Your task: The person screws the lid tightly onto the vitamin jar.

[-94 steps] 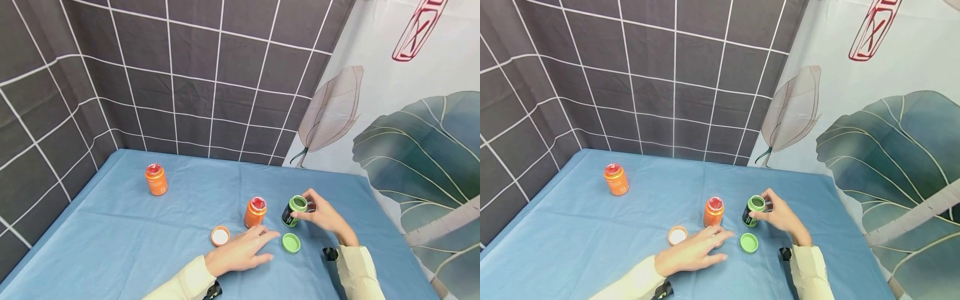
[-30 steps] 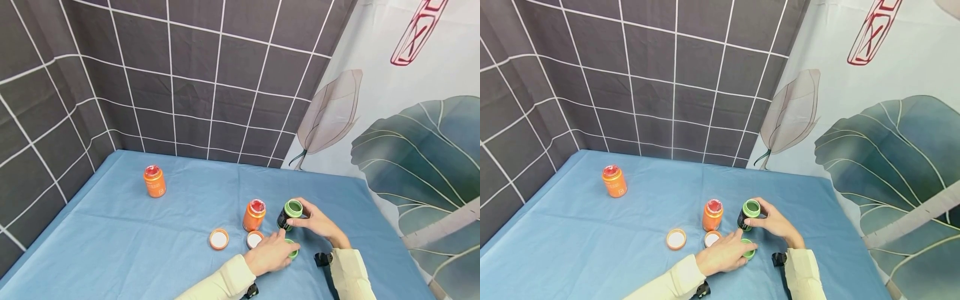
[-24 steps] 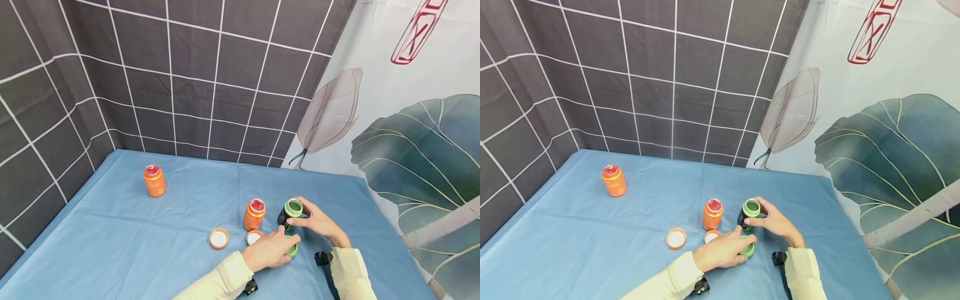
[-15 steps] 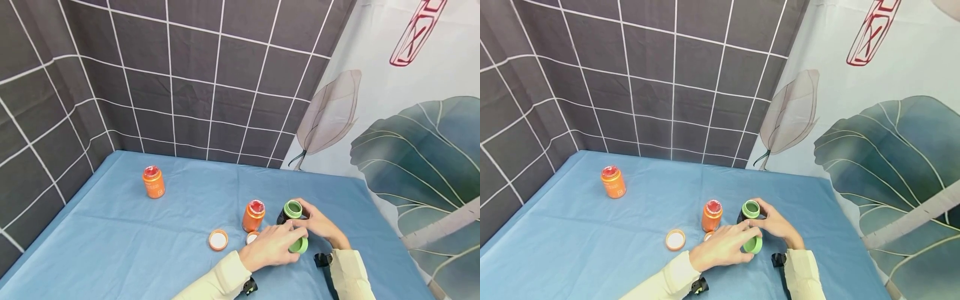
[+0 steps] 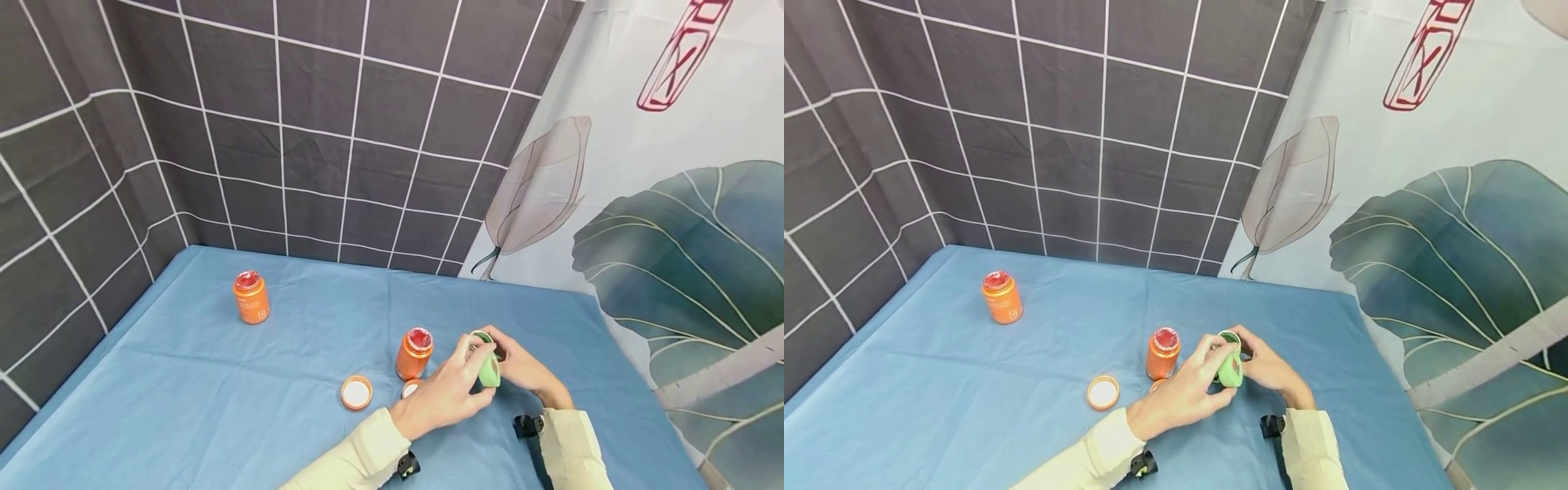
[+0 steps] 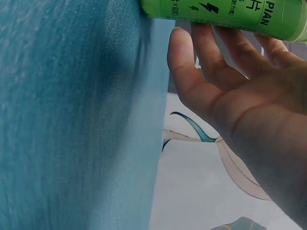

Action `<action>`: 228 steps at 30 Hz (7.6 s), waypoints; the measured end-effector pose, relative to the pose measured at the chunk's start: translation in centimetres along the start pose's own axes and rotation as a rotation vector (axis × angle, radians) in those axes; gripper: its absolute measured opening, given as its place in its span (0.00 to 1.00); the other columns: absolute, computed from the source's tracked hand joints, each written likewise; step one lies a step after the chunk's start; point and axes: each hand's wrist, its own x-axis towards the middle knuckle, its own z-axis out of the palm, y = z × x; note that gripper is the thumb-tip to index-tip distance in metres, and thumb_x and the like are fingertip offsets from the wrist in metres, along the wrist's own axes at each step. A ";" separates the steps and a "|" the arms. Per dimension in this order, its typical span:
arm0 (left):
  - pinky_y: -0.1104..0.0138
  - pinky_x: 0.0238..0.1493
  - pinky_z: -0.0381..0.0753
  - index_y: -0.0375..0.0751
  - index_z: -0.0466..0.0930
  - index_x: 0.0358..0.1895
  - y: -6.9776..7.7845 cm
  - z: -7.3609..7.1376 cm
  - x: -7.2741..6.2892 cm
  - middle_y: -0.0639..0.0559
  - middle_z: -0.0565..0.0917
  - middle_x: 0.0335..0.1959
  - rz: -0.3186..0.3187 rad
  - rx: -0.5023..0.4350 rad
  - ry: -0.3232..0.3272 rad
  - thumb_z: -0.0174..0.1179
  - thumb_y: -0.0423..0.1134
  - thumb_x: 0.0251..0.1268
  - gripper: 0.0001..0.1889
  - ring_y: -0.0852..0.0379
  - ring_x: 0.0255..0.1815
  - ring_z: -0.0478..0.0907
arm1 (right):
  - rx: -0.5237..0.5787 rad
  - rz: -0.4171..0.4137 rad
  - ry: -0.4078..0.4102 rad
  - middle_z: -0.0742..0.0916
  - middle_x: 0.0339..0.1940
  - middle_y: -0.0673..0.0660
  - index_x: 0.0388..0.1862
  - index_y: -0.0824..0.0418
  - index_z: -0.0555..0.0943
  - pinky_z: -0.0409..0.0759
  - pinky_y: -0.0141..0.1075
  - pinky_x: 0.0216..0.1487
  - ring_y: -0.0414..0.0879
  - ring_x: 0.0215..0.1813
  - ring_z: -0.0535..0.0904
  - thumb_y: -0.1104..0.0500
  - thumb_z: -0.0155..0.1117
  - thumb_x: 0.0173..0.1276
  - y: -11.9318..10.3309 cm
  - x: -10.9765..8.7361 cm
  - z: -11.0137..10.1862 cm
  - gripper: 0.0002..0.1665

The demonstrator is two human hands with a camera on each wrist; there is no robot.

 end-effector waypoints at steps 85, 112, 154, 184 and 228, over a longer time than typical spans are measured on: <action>0.65 0.53 0.70 0.47 0.62 0.61 -0.8 2.9 2.6 0.55 0.71 0.54 -0.621 -0.160 0.255 0.63 0.47 0.55 0.31 0.59 0.52 0.69 | -0.035 0.045 0.068 0.72 0.61 0.60 0.67 0.61 0.62 0.69 0.33 0.52 0.39 0.55 0.69 0.61 0.69 0.55 0.5 -0.2 0.1 0.41; 0.66 0.50 0.72 0.51 0.59 0.63 -0.8 2.6 2.6 0.55 0.70 0.56 -0.637 -0.180 0.203 0.65 0.45 0.53 0.34 0.60 0.51 0.68 | 0.011 0.025 0.038 0.77 0.50 0.57 0.59 0.58 0.68 0.72 0.34 0.47 0.42 0.48 0.72 0.62 0.66 0.57 0.6 -0.1 0.3 0.30; 0.66 0.49 0.72 0.53 0.58 0.65 -0.8 2.3 2.5 0.56 0.69 0.58 -0.617 -0.164 0.116 0.62 0.46 0.57 0.32 0.60 0.52 0.69 | -0.095 0.010 0.001 0.77 0.50 0.58 0.61 0.63 0.66 0.74 0.34 0.44 0.40 0.44 0.75 0.63 0.64 0.60 1.1 0.0 1.0 0.30; 0.67 0.51 0.72 0.52 0.57 0.66 -0.8 1.8 2.6 0.55 0.70 0.58 -0.557 -0.139 0.103 0.66 0.45 0.53 0.37 0.60 0.52 0.71 | -0.091 -0.001 0.015 0.79 0.45 0.57 0.59 0.65 0.67 0.73 0.34 0.41 0.39 0.41 0.74 0.62 0.65 0.59 0.8 0.2 1.1 0.30; 0.68 0.48 0.71 0.46 0.61 0.61 -0.8 2.7 2.4 0.53 0.71 0.52 -0.558 -0.033 0.202 0.67 0.48 0.52 0.34 0.59 0.49 0.69 | -0.084 -0.033 0.017 0.79 0.50 0.55 0.61 0.62 0.67 0.74 0.33 0.45 0.38 0.47 0.75 0.62 0.66 0.58 0.8 0.1 1.3 0.31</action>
